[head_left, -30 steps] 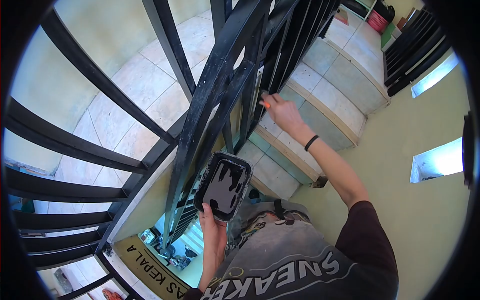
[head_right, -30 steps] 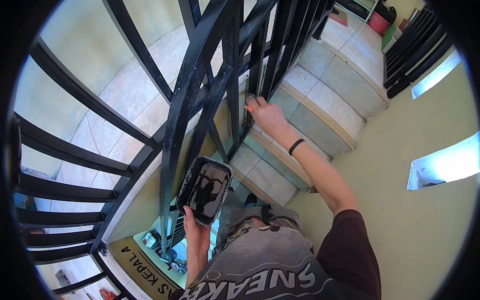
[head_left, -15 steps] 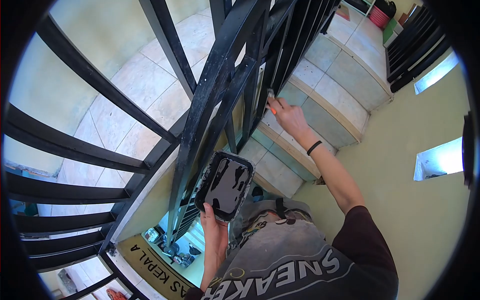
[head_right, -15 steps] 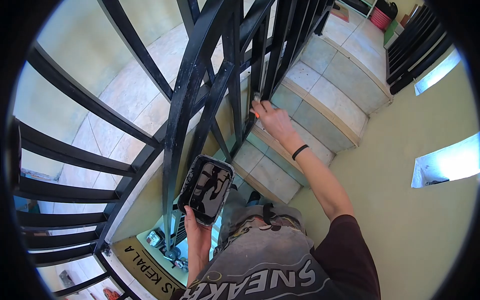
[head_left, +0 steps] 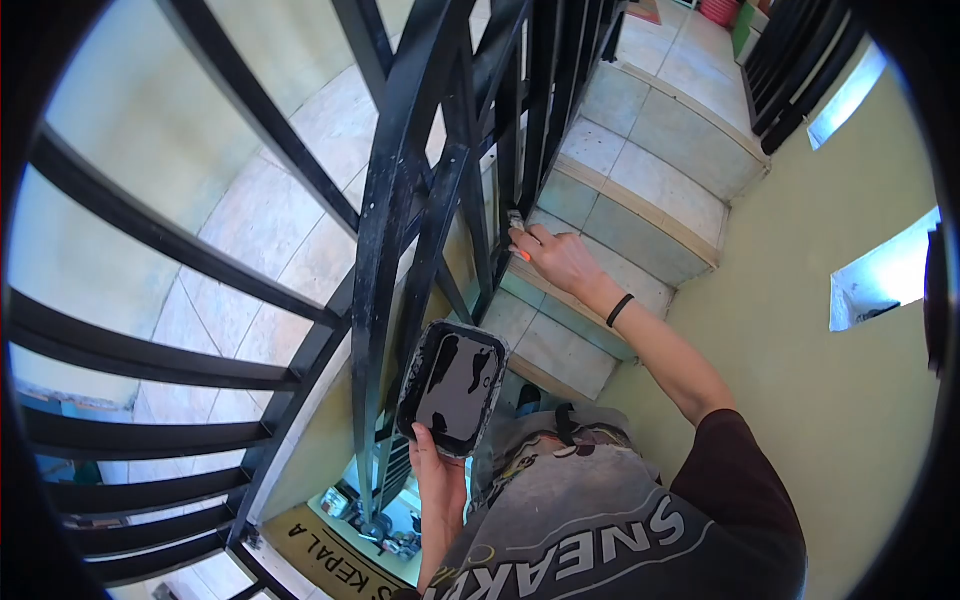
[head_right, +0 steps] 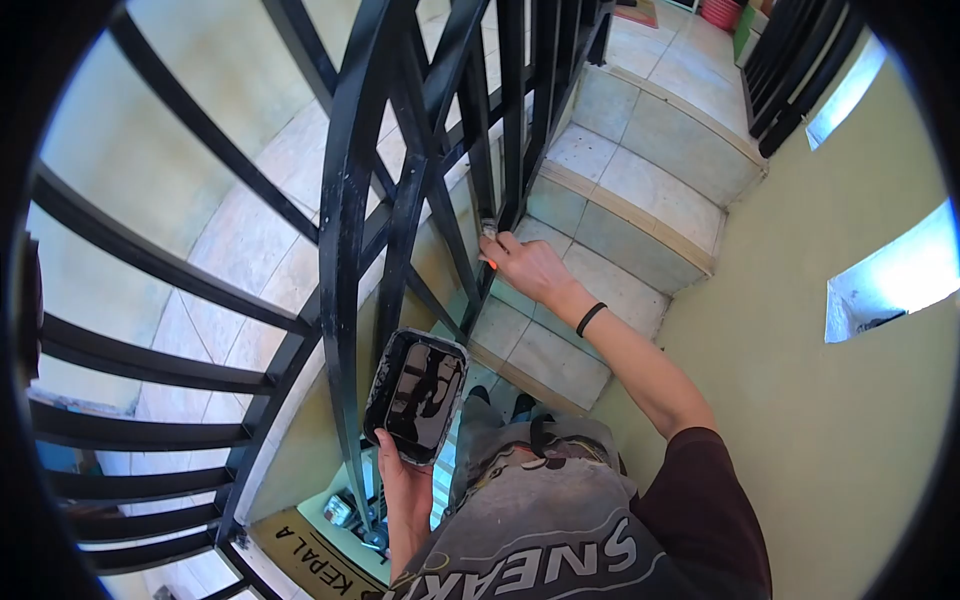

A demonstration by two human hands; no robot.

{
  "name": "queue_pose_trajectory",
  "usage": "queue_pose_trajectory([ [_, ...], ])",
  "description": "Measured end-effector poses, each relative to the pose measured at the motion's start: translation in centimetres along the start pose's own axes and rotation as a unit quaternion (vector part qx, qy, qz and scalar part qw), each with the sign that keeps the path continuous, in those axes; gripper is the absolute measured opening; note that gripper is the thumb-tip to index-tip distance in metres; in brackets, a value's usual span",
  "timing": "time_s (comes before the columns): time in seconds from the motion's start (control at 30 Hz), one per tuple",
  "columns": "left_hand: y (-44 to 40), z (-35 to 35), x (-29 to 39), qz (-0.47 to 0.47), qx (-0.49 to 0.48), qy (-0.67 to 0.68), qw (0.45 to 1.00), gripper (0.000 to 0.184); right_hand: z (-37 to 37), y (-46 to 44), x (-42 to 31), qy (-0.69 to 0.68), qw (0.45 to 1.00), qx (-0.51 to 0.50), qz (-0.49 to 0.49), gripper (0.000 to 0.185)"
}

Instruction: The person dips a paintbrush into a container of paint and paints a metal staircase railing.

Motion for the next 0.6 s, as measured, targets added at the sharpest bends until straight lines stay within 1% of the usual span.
queue_pose_trajectory([
  [0.03, -0.2, 0.4, 0.1, 0.001, 0.001, 0.0, 1.0, 0.056, -0.8, -0.7, 0.3, -0.015, 1.0, 0.014, 0.008, 0.025],
  [0.13, 0.3, 0.9, 0.0, -0.004, 0.006, -0.01, 1.0, 0.056, -2.8, -3.3, 2.3, -0.003, 0.999, 0.016, 0.028, 0.024],
  [0.23, 0.0, 1.7, -0.3, -0.008, -0.006, -0.027, 1.0, 0.057, -7.0, -5.6, 2.8, 0.038, 0.997, 0.065, 0.01, 0.023],
  [0.33, 0.2, 2.3, -0.4, -0.013, -0.008, -0.043, 0.999, 0.059, -13.4, -6.5, 0.5, 0.077, 0.981, 0.176, -0.019, 0.026],
  [0.43, 0.0, 3.0, -0.6, -0.016, -0.009, -0.049, 0.999, 0.061, -15.9, -7.0, -0.6, 0.121, 0.962, 0.236, -0.063, 0.032],
  [0.6, -0.2, 3.7, -0.9, -0.021, -0.031, -0.08, 0.996, 0.067, -10.2, -5.7, -0.3, 0.148, 0.973, 0.118, -0.134, 0.031],
])
Point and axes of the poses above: each hand's wrist, its own y-axis away from the middle knuckle, its own z-axis out of the palm, x = y × z, the point moved 10 cm from there along -y, towards the middle knuckle, and after that the axes turned 4 degrees about y, right-handed, at the moved point
